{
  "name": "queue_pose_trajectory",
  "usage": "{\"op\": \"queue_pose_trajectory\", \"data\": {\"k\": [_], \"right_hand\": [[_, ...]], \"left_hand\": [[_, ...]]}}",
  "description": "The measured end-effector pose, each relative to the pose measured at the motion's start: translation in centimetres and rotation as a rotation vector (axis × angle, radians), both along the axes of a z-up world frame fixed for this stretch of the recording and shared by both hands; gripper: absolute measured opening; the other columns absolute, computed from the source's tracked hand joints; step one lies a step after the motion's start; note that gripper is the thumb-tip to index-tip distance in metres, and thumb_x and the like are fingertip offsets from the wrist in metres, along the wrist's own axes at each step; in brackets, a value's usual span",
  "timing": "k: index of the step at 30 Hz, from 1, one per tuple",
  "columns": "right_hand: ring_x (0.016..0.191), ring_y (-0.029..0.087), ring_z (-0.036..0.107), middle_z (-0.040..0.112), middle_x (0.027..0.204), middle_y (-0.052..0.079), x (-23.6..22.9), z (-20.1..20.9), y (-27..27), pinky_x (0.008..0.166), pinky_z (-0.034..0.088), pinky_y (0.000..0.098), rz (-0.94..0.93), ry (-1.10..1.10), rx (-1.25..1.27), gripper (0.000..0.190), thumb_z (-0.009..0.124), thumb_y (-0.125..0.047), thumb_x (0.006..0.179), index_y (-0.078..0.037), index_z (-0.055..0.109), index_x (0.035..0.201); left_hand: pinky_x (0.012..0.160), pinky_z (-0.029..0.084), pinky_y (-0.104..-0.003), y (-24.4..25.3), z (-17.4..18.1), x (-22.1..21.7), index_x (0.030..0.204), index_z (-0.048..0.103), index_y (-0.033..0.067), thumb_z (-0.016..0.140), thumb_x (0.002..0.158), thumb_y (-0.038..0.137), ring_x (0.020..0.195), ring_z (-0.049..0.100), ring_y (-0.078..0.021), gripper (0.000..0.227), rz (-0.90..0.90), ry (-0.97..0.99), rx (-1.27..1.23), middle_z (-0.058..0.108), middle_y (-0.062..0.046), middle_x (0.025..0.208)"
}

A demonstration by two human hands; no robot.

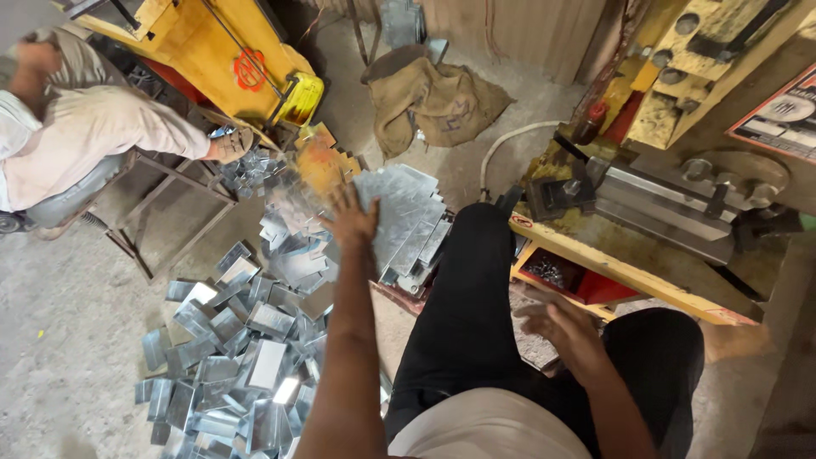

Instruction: The person operates a hydraulic press to shape rectangular metal sheets. They pick up a sheet, place it into the press die, activate the machine to stamp the metal, and then remove the shaped piece. The process is repeated continuously with a stack of metal sheets.

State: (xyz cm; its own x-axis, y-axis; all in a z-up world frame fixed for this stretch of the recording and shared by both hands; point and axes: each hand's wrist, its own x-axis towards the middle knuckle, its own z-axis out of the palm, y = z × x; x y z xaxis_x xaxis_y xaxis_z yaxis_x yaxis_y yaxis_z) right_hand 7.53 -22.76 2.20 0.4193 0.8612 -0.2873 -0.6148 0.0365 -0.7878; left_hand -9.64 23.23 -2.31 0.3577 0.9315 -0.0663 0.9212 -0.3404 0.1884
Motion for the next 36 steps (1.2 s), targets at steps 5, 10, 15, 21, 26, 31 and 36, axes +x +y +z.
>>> {"op": "queue_pose_trajectory", "data": {"k": [5,10,15,21,26,31,36], "right_hand": [[0.096,0.030,0.067,0.071,0.114,0.023,-0.3,-3.6,-6.4,0.088,0.053,0.0463,-0.222,0.116,-0.180,0.050,0.053,-0.031,0.101,0.002,0.057,0.138],[0.101,0.027,0.064,0.069,0.115,0.018,0.3,-5.1,-8.9,0.090,0.050,0.0433,-0.306,0.139,-0.247,0.048,0.051,-0.031,0.102,-0.002,0.058,0.140],[0.099,0.027,0.065,0.070,0.115,0.018,1.8,-4.3,-8.4,0.089,0.051,0.0436,-0.315,0.111,-0.204,0.044,0.051,-0.031,0.103,-0.001,0.058,0.134],[0.097,0.026,0.066,0.071,0.114,0.019,2.1,-3.1,-6.2,0.087,0.052,0.0425,-0.280,0.085,-0.151,0.044,0.053,-0.032,0.102,0.001,0.059,0.131],[0.095,0.024,0.067,0.072,0.111,0.016,1.1,-2.2,-5.7,0.086,0.054,0.0402,-0.246,0.073,-0.192,0.047,0.055,-0.033,0.099,-0.002,0.061,0.134],[0.096,0.023,0.067,0.073,0.113,0.014,0.1,-2.7,-5.8,0.087,0.055,0.0396,-0.238,0.117,-0.206,0.049,0.055,-0.034,0.098,-0.003,0.060,0.137],[0.107,0.021,0.067,0.072,0.121,0.009,0.2,0.2,-5.9,0.091,0.054,0.0380,-0.157,-0.050,-0.180,0.056,0.060,-0.036,0.096,-0.008,0.055,0.144]], "left_hand": [[0.113,0.001,-0.082,3.0,0.4,-2.2,0.151,0.039,0.0103,0.044,0.092,0.078,0.154,0.024,-0.0346,0.090,0.057,0.059,-0.044,0.036,-0.016,0.161],[0.111,0.008,-0.083,4.0,-0.4,-1.7,0.135,0.052,0.0069,0.065,0.086,0.069,0.146,0.038,-0.0334,0.080,0.050,0.001,0.030,0.048,-0.015,0.149],[0.106,0.048,-0.059,5.2,0.3,-0.5,0.142,0.048,0.0069,0.075,0.082,0.062,0.130,0.057,-0.0427,0.086,0.135,-0.033,-0.138,0.051,-0.022,0.147],[0.099,0.049,-0.055,6.5,0.7,-1.0,0.145,0.044,0.0033,0.092,0.051,0.072,0.130,0.052,-0.0488,0.126,0.060,-0.011,0.182,0.046,-0.033,0.144],[0.086,0.056,-0.052,3.6,6.3,0.0,0.096,0.072,0.0030,0.082,0.080,0.064,0.101,0.070,-0.0423,0.063,-0.075,0.031,0.000,0.074,-0.025,0.105],[0.069,0.051,-0.049,-10.7,16.6,2.8,0.086,0.068,0.0063,0.069,0.097,0.024,0.081,0.066,-0.0390,0.020,-0.449,-0.373,0.357,0.070,-0.019,0.085],[0.062,0.046,-0.039,-18.2,21.2,4.1,0.090,0.064,0.0059,0.068,0.098,0.021,0.070,0.058,-0.0247,0.018,-0.523,-0.818,0.262,0.064,-0.007,0.078]]}}
